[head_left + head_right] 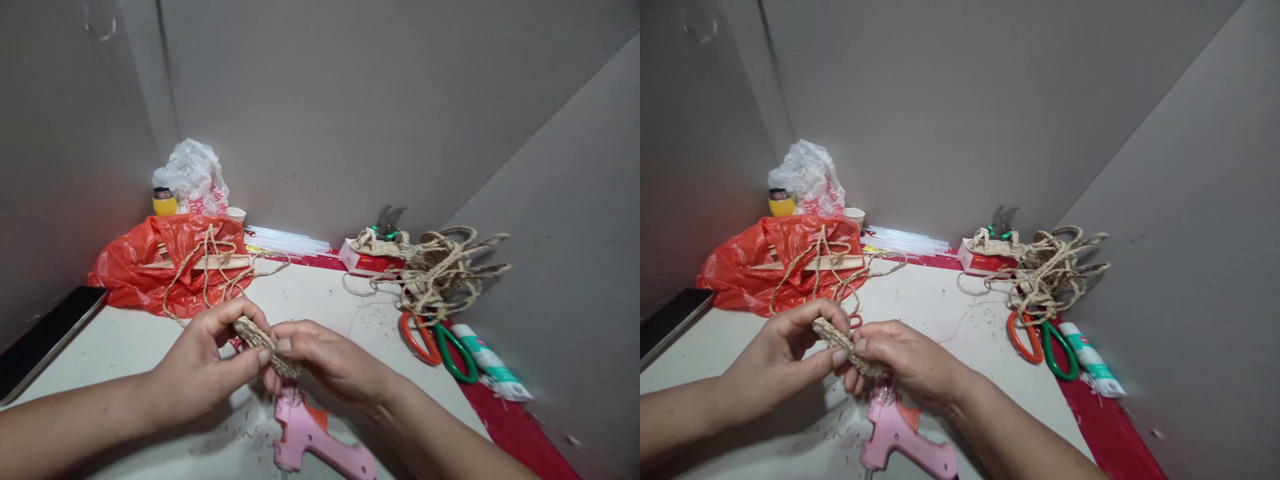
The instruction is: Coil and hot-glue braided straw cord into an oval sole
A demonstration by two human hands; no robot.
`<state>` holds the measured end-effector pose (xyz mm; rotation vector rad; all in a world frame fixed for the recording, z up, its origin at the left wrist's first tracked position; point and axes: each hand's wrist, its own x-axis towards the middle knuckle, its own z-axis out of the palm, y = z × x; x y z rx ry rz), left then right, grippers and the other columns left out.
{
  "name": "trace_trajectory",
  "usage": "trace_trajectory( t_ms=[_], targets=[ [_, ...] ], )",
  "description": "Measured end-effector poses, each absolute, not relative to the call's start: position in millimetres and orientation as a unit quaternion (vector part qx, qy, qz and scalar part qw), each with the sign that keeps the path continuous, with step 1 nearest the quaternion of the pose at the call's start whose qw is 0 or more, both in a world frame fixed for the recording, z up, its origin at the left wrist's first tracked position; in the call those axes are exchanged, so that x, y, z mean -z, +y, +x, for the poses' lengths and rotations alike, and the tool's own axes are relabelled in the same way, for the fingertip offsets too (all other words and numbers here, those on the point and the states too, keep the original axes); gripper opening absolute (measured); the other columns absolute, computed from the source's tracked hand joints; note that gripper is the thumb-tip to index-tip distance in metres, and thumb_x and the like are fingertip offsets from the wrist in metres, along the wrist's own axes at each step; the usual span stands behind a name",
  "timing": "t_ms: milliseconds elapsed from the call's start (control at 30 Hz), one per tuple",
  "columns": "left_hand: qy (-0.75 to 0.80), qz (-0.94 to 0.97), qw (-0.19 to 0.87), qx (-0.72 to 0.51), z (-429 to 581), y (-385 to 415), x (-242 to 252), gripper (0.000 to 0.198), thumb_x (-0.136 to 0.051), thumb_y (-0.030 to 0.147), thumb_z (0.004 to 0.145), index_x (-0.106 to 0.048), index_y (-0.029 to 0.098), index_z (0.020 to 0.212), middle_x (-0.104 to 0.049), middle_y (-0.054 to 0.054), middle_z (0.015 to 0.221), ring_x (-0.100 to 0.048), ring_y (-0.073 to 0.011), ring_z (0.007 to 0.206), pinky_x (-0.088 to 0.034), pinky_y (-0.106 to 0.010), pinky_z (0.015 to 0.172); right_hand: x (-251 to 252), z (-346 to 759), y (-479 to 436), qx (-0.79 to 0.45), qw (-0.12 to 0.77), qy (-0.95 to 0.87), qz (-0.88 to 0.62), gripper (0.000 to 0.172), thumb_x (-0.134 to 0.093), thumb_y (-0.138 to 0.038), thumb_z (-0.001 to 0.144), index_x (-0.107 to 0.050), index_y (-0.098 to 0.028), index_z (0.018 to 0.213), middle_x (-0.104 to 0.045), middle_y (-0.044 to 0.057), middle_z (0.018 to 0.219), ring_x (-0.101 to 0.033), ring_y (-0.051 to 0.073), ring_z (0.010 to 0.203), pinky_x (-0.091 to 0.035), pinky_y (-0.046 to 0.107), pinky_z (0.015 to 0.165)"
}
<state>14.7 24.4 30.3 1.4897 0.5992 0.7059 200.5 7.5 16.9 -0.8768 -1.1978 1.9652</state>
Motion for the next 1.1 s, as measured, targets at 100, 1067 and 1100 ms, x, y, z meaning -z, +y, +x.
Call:
trace_trajectory(
  t_ms=[100, 1067, 1100],
  targets=[
    [0.266, 0.658, 0.634, -0.309, 15.2, 24.7, -31.7, 0.009, -0.059, 0.019, 0.09, -0.051, 0.019, 0.088, -0.07, 0.0, 0.069, -0.067, -0.0174, 0.07, -0.052, -0.032, 0.071, -17.2, 199.1, 7.9, -0.755, 0.334, -0.451, -0.34, 0.021, -0.061, -0.03, 0.071, -0.066, -0.01, 0.074, -0.064, 0.004, 0.063, -0.057, 0.013, 0.058, -0.043, 0.028, 0.063],
    [0.283, 0.587, 0.691, -0.313, 19.7, 27.7, -27.6, 0.017, -0.064, 0.023, 0.086, -0.047, 0.02, 0.087, -0.066, 0.002, 0.063, -0.063, -0.0146, 0.064, -0.048, -0.027, 0.065, -25.2, 194.6, -0.7, -0.638, 0.333, -0.548, -0.427, 0.025, -0.062, -0.035, 0.077, -0.063, -0.013, 0.066, -0.063, 0.004, 0.064, -0.052, 0.013, 0.057, -0.041, 0.027, 0.059],
    [0.29, 0.585, 0.689, -0.314, 19.6, 27.8, -27.3, 0.017, -0.064, 0.022, 0.086, -0.047, 0.02, 0.087, -0.066, 0.003, 0.064, -0.062, -0.0137, 0.063, -0.047, -0.026, 0.064, -25.4, 193.5, -2.1, -0.609, 0.328, -0.567, -0.446, 0.025, -0.059, -0.033, 0.079, -0.063, -0.013, 0.066, -0.061, 0.003, 0.063, -0.05, 0.013, 0.057, -0.039, 0.026, 0.057]
  ],
)
